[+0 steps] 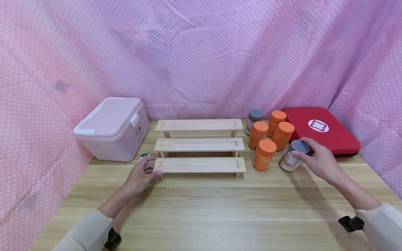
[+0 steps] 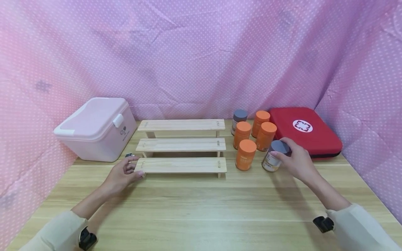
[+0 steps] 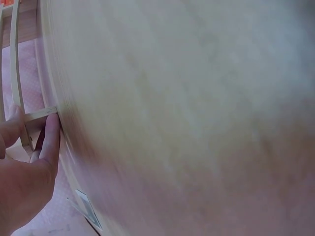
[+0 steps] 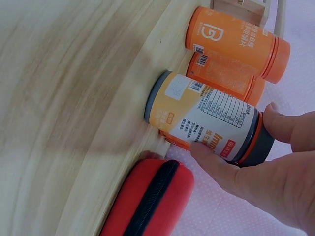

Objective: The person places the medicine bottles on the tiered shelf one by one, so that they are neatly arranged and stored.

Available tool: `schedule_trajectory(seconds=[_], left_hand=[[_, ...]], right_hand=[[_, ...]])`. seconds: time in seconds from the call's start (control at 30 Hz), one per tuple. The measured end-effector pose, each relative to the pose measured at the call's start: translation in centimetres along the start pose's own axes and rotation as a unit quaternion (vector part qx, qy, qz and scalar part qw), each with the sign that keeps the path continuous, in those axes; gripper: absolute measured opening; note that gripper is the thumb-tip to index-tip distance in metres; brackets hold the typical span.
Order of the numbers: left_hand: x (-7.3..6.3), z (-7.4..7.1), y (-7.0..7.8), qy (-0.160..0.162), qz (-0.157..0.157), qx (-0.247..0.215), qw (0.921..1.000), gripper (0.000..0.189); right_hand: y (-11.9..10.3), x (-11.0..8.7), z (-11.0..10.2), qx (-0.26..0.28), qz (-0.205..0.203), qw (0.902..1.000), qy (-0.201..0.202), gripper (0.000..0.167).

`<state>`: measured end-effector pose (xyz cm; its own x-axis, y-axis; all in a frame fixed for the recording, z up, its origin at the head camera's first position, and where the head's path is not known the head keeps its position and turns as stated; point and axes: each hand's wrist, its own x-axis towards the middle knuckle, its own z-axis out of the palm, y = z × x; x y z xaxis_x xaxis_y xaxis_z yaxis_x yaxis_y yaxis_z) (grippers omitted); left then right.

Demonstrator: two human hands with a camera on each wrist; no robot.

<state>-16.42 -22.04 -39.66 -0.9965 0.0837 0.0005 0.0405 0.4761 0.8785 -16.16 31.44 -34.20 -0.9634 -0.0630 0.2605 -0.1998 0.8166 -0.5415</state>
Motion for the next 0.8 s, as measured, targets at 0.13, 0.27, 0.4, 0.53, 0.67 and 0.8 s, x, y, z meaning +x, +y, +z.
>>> schedule_trajectory(seconds=[0.13, 0.27, 0.4, 0.53, 0.67, 0.8], left_hand=[[0.0, -0.1, 0.1, -0.005, -0.003, 0.018, 0.9998, 0.062], [0.2, -0.2, 0.1, -0.009, -0.012, 0.026, 0.9995, 0.062], [0.2, -0.2, 0.3, -0.011, -0.011, 0.028, 0.9995, 0.061], [0.1, -0.2, 0.4, -0.014, -0.004, 0.023, 0.9996, 0.06], [0.1, -0.2, 0.5, -0.013, -0.009, 0.02, 0.9997, 0.06], [0.1, -0.2, 0.6, -0.013, -0.01, 0.014, 0.9998, 0.06]], right_hand=[[-0.5, 0.0, -1.1, 0.006, -0.011, 0.9998, 0.014, 0.048], [-1.7, 0.7, -3.1, 0.036, -0.026, 0.9982, 0.04, 0.046], [-3.5, 1.9, -5.2, 0.079, -0.044, 0.9933, 0.072, 0.041], [-5.7, 3.1, -6.9, 0.103, -0.046, 0.9901, 0.084, 0.037], [-8.0, 4.5, -8.0, 0.101, -0.042, 0.9918, 0.066, 0.042], [-10.5, 6.1, -7.6, 0.101, -0.055, 0.9926, 0.038, 0.045]])
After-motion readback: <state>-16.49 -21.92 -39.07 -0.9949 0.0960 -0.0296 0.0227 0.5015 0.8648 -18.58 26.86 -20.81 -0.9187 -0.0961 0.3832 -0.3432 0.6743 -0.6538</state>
